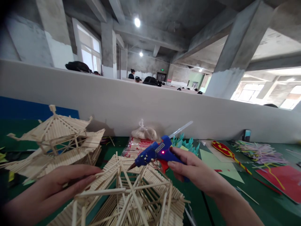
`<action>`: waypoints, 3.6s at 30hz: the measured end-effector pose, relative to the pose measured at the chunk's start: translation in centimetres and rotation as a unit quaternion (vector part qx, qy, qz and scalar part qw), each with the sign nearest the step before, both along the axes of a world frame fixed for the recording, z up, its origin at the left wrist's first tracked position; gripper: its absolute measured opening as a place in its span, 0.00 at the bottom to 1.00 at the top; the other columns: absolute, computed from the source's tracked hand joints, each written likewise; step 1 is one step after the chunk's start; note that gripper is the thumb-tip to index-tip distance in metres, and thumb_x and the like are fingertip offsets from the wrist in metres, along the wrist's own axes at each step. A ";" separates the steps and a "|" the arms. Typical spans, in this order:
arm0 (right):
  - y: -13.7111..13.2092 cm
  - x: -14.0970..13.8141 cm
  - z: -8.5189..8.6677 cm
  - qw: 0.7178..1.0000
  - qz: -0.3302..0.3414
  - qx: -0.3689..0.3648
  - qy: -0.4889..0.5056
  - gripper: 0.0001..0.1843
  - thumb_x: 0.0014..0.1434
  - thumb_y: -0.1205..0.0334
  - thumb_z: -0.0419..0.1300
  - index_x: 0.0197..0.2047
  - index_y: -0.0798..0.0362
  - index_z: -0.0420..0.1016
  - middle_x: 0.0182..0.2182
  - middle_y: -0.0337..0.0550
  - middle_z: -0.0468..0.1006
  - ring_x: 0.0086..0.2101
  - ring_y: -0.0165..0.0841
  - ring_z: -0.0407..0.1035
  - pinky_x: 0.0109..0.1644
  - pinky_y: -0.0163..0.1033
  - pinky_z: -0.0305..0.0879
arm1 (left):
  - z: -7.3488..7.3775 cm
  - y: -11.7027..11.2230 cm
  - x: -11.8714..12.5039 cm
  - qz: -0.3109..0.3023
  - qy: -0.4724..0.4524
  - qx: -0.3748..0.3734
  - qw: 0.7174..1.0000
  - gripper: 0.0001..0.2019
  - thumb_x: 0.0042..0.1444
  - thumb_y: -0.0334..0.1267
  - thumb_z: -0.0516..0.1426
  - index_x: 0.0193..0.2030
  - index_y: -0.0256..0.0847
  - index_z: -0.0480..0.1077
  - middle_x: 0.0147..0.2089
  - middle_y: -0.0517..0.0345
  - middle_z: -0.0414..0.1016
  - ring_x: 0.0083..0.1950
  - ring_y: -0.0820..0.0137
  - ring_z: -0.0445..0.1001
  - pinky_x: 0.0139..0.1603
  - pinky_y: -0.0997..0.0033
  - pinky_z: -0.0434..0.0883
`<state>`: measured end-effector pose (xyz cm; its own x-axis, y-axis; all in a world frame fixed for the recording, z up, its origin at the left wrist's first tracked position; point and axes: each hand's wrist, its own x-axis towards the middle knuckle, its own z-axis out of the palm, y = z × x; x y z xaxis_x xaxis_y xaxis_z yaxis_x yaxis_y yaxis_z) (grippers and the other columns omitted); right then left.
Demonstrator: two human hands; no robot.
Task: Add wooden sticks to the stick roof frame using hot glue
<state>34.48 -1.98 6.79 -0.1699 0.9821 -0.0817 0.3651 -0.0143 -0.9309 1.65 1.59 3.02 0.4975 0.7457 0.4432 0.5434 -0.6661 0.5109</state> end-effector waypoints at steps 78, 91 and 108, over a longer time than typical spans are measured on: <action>0.3 -0.1 0.0 0.998 0.055 -0.033 0.027 0.30 0.54 0.52 0.58 0.58 0.55 0.58 0.19 0.32 0.62 0.21 0.25 0.55 0.24 0.32 0.50 | 3.6 0.0 2.5 -0.104 0.123 0.298 0.941 0.12 0.54 0.24 0.47 0.43 0.39 0.62 0.34 0.55 0.74 0.35 0.67 0.70 0.40 0.63 0.66; -0.4 0.4 0.3 0.996 0.080 -0.020 0.029 0.22 0.56 0.55 0.57 0.52 0.56 0.65 0.20 0.32 0.58 0.21 0.24 0.51 0.23 0.33 0.48 | 2.7 -0.3 2.4 -0.098 0.107 0.296 0.944 0.10 0.56 0.26 0.47 0.44 0.39 0.62 0.36 0.54 0.73 0.37 0.66 0.69 0.42 0.62 0.64; -0.5 0.8 0.0 0.998 0.059 -0.013 0.011 0.26 0.56 0.55 0.56 0.56 0.58 0.59 0.20 0.33 0.60 0.21 0.25 0.53 0.24 0.34 0.50 | 2.5 0.1 1.3 -0.104 0.145 0.377 0.909 0.11 0.59 0.30 0.45 0.45 0.33 0.65 0.39 0.54 0.71 0.41 0.67 0.66 0.46 0.65 0.61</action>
